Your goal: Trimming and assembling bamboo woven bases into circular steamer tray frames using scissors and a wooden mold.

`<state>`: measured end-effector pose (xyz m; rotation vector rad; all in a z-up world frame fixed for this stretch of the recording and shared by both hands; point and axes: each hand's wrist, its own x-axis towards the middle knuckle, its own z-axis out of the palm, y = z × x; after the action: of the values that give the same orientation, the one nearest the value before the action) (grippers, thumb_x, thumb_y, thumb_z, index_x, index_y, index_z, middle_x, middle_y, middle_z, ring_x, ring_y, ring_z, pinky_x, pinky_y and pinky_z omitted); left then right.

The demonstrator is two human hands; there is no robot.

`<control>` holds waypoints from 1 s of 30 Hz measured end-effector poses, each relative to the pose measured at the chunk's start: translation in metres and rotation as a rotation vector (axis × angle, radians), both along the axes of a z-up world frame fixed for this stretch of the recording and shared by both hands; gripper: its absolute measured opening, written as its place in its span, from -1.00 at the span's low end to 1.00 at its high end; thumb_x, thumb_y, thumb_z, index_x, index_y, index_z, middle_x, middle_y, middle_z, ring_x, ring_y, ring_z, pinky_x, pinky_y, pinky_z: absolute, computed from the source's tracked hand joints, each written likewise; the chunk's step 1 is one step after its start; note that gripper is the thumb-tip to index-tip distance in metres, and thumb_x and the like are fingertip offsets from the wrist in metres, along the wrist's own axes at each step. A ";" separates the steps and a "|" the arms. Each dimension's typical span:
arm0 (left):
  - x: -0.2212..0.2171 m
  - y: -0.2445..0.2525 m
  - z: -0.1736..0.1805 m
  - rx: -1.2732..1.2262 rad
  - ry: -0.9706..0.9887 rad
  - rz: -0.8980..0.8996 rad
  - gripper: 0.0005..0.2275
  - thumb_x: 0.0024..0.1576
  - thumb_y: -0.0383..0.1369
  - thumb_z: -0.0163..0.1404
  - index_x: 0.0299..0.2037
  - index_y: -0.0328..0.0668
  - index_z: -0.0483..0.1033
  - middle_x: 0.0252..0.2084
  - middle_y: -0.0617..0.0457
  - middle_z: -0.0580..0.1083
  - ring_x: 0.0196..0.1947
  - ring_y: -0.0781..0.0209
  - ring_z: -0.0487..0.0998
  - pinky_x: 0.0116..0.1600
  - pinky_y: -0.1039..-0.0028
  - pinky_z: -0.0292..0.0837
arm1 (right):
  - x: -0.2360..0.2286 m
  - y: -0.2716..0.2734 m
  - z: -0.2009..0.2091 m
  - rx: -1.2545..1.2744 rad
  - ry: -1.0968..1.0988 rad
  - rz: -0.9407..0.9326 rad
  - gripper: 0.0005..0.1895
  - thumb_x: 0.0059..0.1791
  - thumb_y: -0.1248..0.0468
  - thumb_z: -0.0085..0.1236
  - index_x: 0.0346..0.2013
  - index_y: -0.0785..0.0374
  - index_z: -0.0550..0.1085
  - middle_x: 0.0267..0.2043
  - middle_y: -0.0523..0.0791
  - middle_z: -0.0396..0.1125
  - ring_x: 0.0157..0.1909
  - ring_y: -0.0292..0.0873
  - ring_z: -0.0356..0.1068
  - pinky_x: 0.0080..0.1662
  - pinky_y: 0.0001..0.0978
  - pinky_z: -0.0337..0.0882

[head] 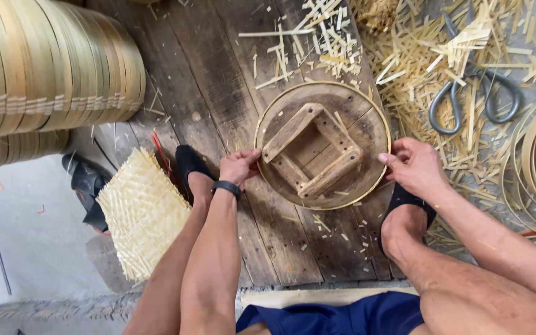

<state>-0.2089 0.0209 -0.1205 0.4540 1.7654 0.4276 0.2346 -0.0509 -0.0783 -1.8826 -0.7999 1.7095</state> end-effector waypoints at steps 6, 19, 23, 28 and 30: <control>0.028 -0.019 0.010 0.118 -0.062 0.196 -0.79 0.15 -0.34 0.17 -0.15 -0.35 0.59 -0.30 -0.05 0.61 -0.38 0.10 0.66 -0.27 0.25 0.66 | 0.004 0.020 0.007 0.064 -0.131 -0.098 -0.66 0.00 0.31 0.32 0.04 0.36 0.54 -0.28 -0.04 0.50 -0.38 -0.19 0.48 -0.33 -0.37 0.51; 0.159 -0.166 0.000 0.058 -0.277 0.647 -0.82 0.10 -0.61 0.13 -0.21 -0.27 0.36 -0.21 -0.14 0.55 -0.20 -0.05 0.63 -0.09 0.12 0.71 | -0.004 -0.002 -0.038 -0.037 0.105 -0.194 -0.71 -0.04 0.47 0.27 -0.14 0.58 0.38 -0.28 0.09 0.42 -0.37 -0.07 0.51 -0.35 -0.26 0.61; 0.163 -0.159 0.006 0.029 -0.247 0.636 -0.82 0.09 -0.60 0.14 -0.26 -0.25 0.37 -0.28 -0.09 0.54 -0.25 -0.02 0.63 -0.10 0.13 0.69 | -0.002 -0.001 -0.037 -0.068 0.099 -0.186 -0.71 -0.06 0.46 0.26 -0.14 0.55 0.37 -0.31 0.09 0.43 -0.38 -0.08 0.53 -0.36 -0.23 0.60; 0.168 -0.129 0.056 0.004 -0.319 0.639 -0.83 0.09 -0.41 0.18 -0.30 -0.18 0.39 -0.38 0.02 0.47 -0.35 0.14 0.57 -0.19 0.25 0.67 | -0.017 0.037 0.060 0.394 -0.536 0.137 -0.34 -0.17 0.24 0.46 0.11 0.46 0.38 0.01 0.16 0.37 -0.04 0.09 0.43 0.02 0.03 0.46; 0.169 -0.124 0.067 -0.072 -0.334 0.627 -0.75 0.13 -0.17 0.24 -0.25 -0.10 0.47 -0.41 0.09 0.40 -0.47 0.28 0.36 -0.28 0.40 0.38 | -0.030 0.062 0.097 0.808 -0.530 0.485 -0.18 -0.23 -0.13 0.42 0.13 0.33 0.40 0.10 0.12 0.33 0.23 0.08 0.24 0.25 0.01 0.21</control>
<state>-0.0396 -0.1029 -0.0539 -0.2308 1.5593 0.8232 0.2041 0.0115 0.0182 -1.6017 -1.9279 0.8272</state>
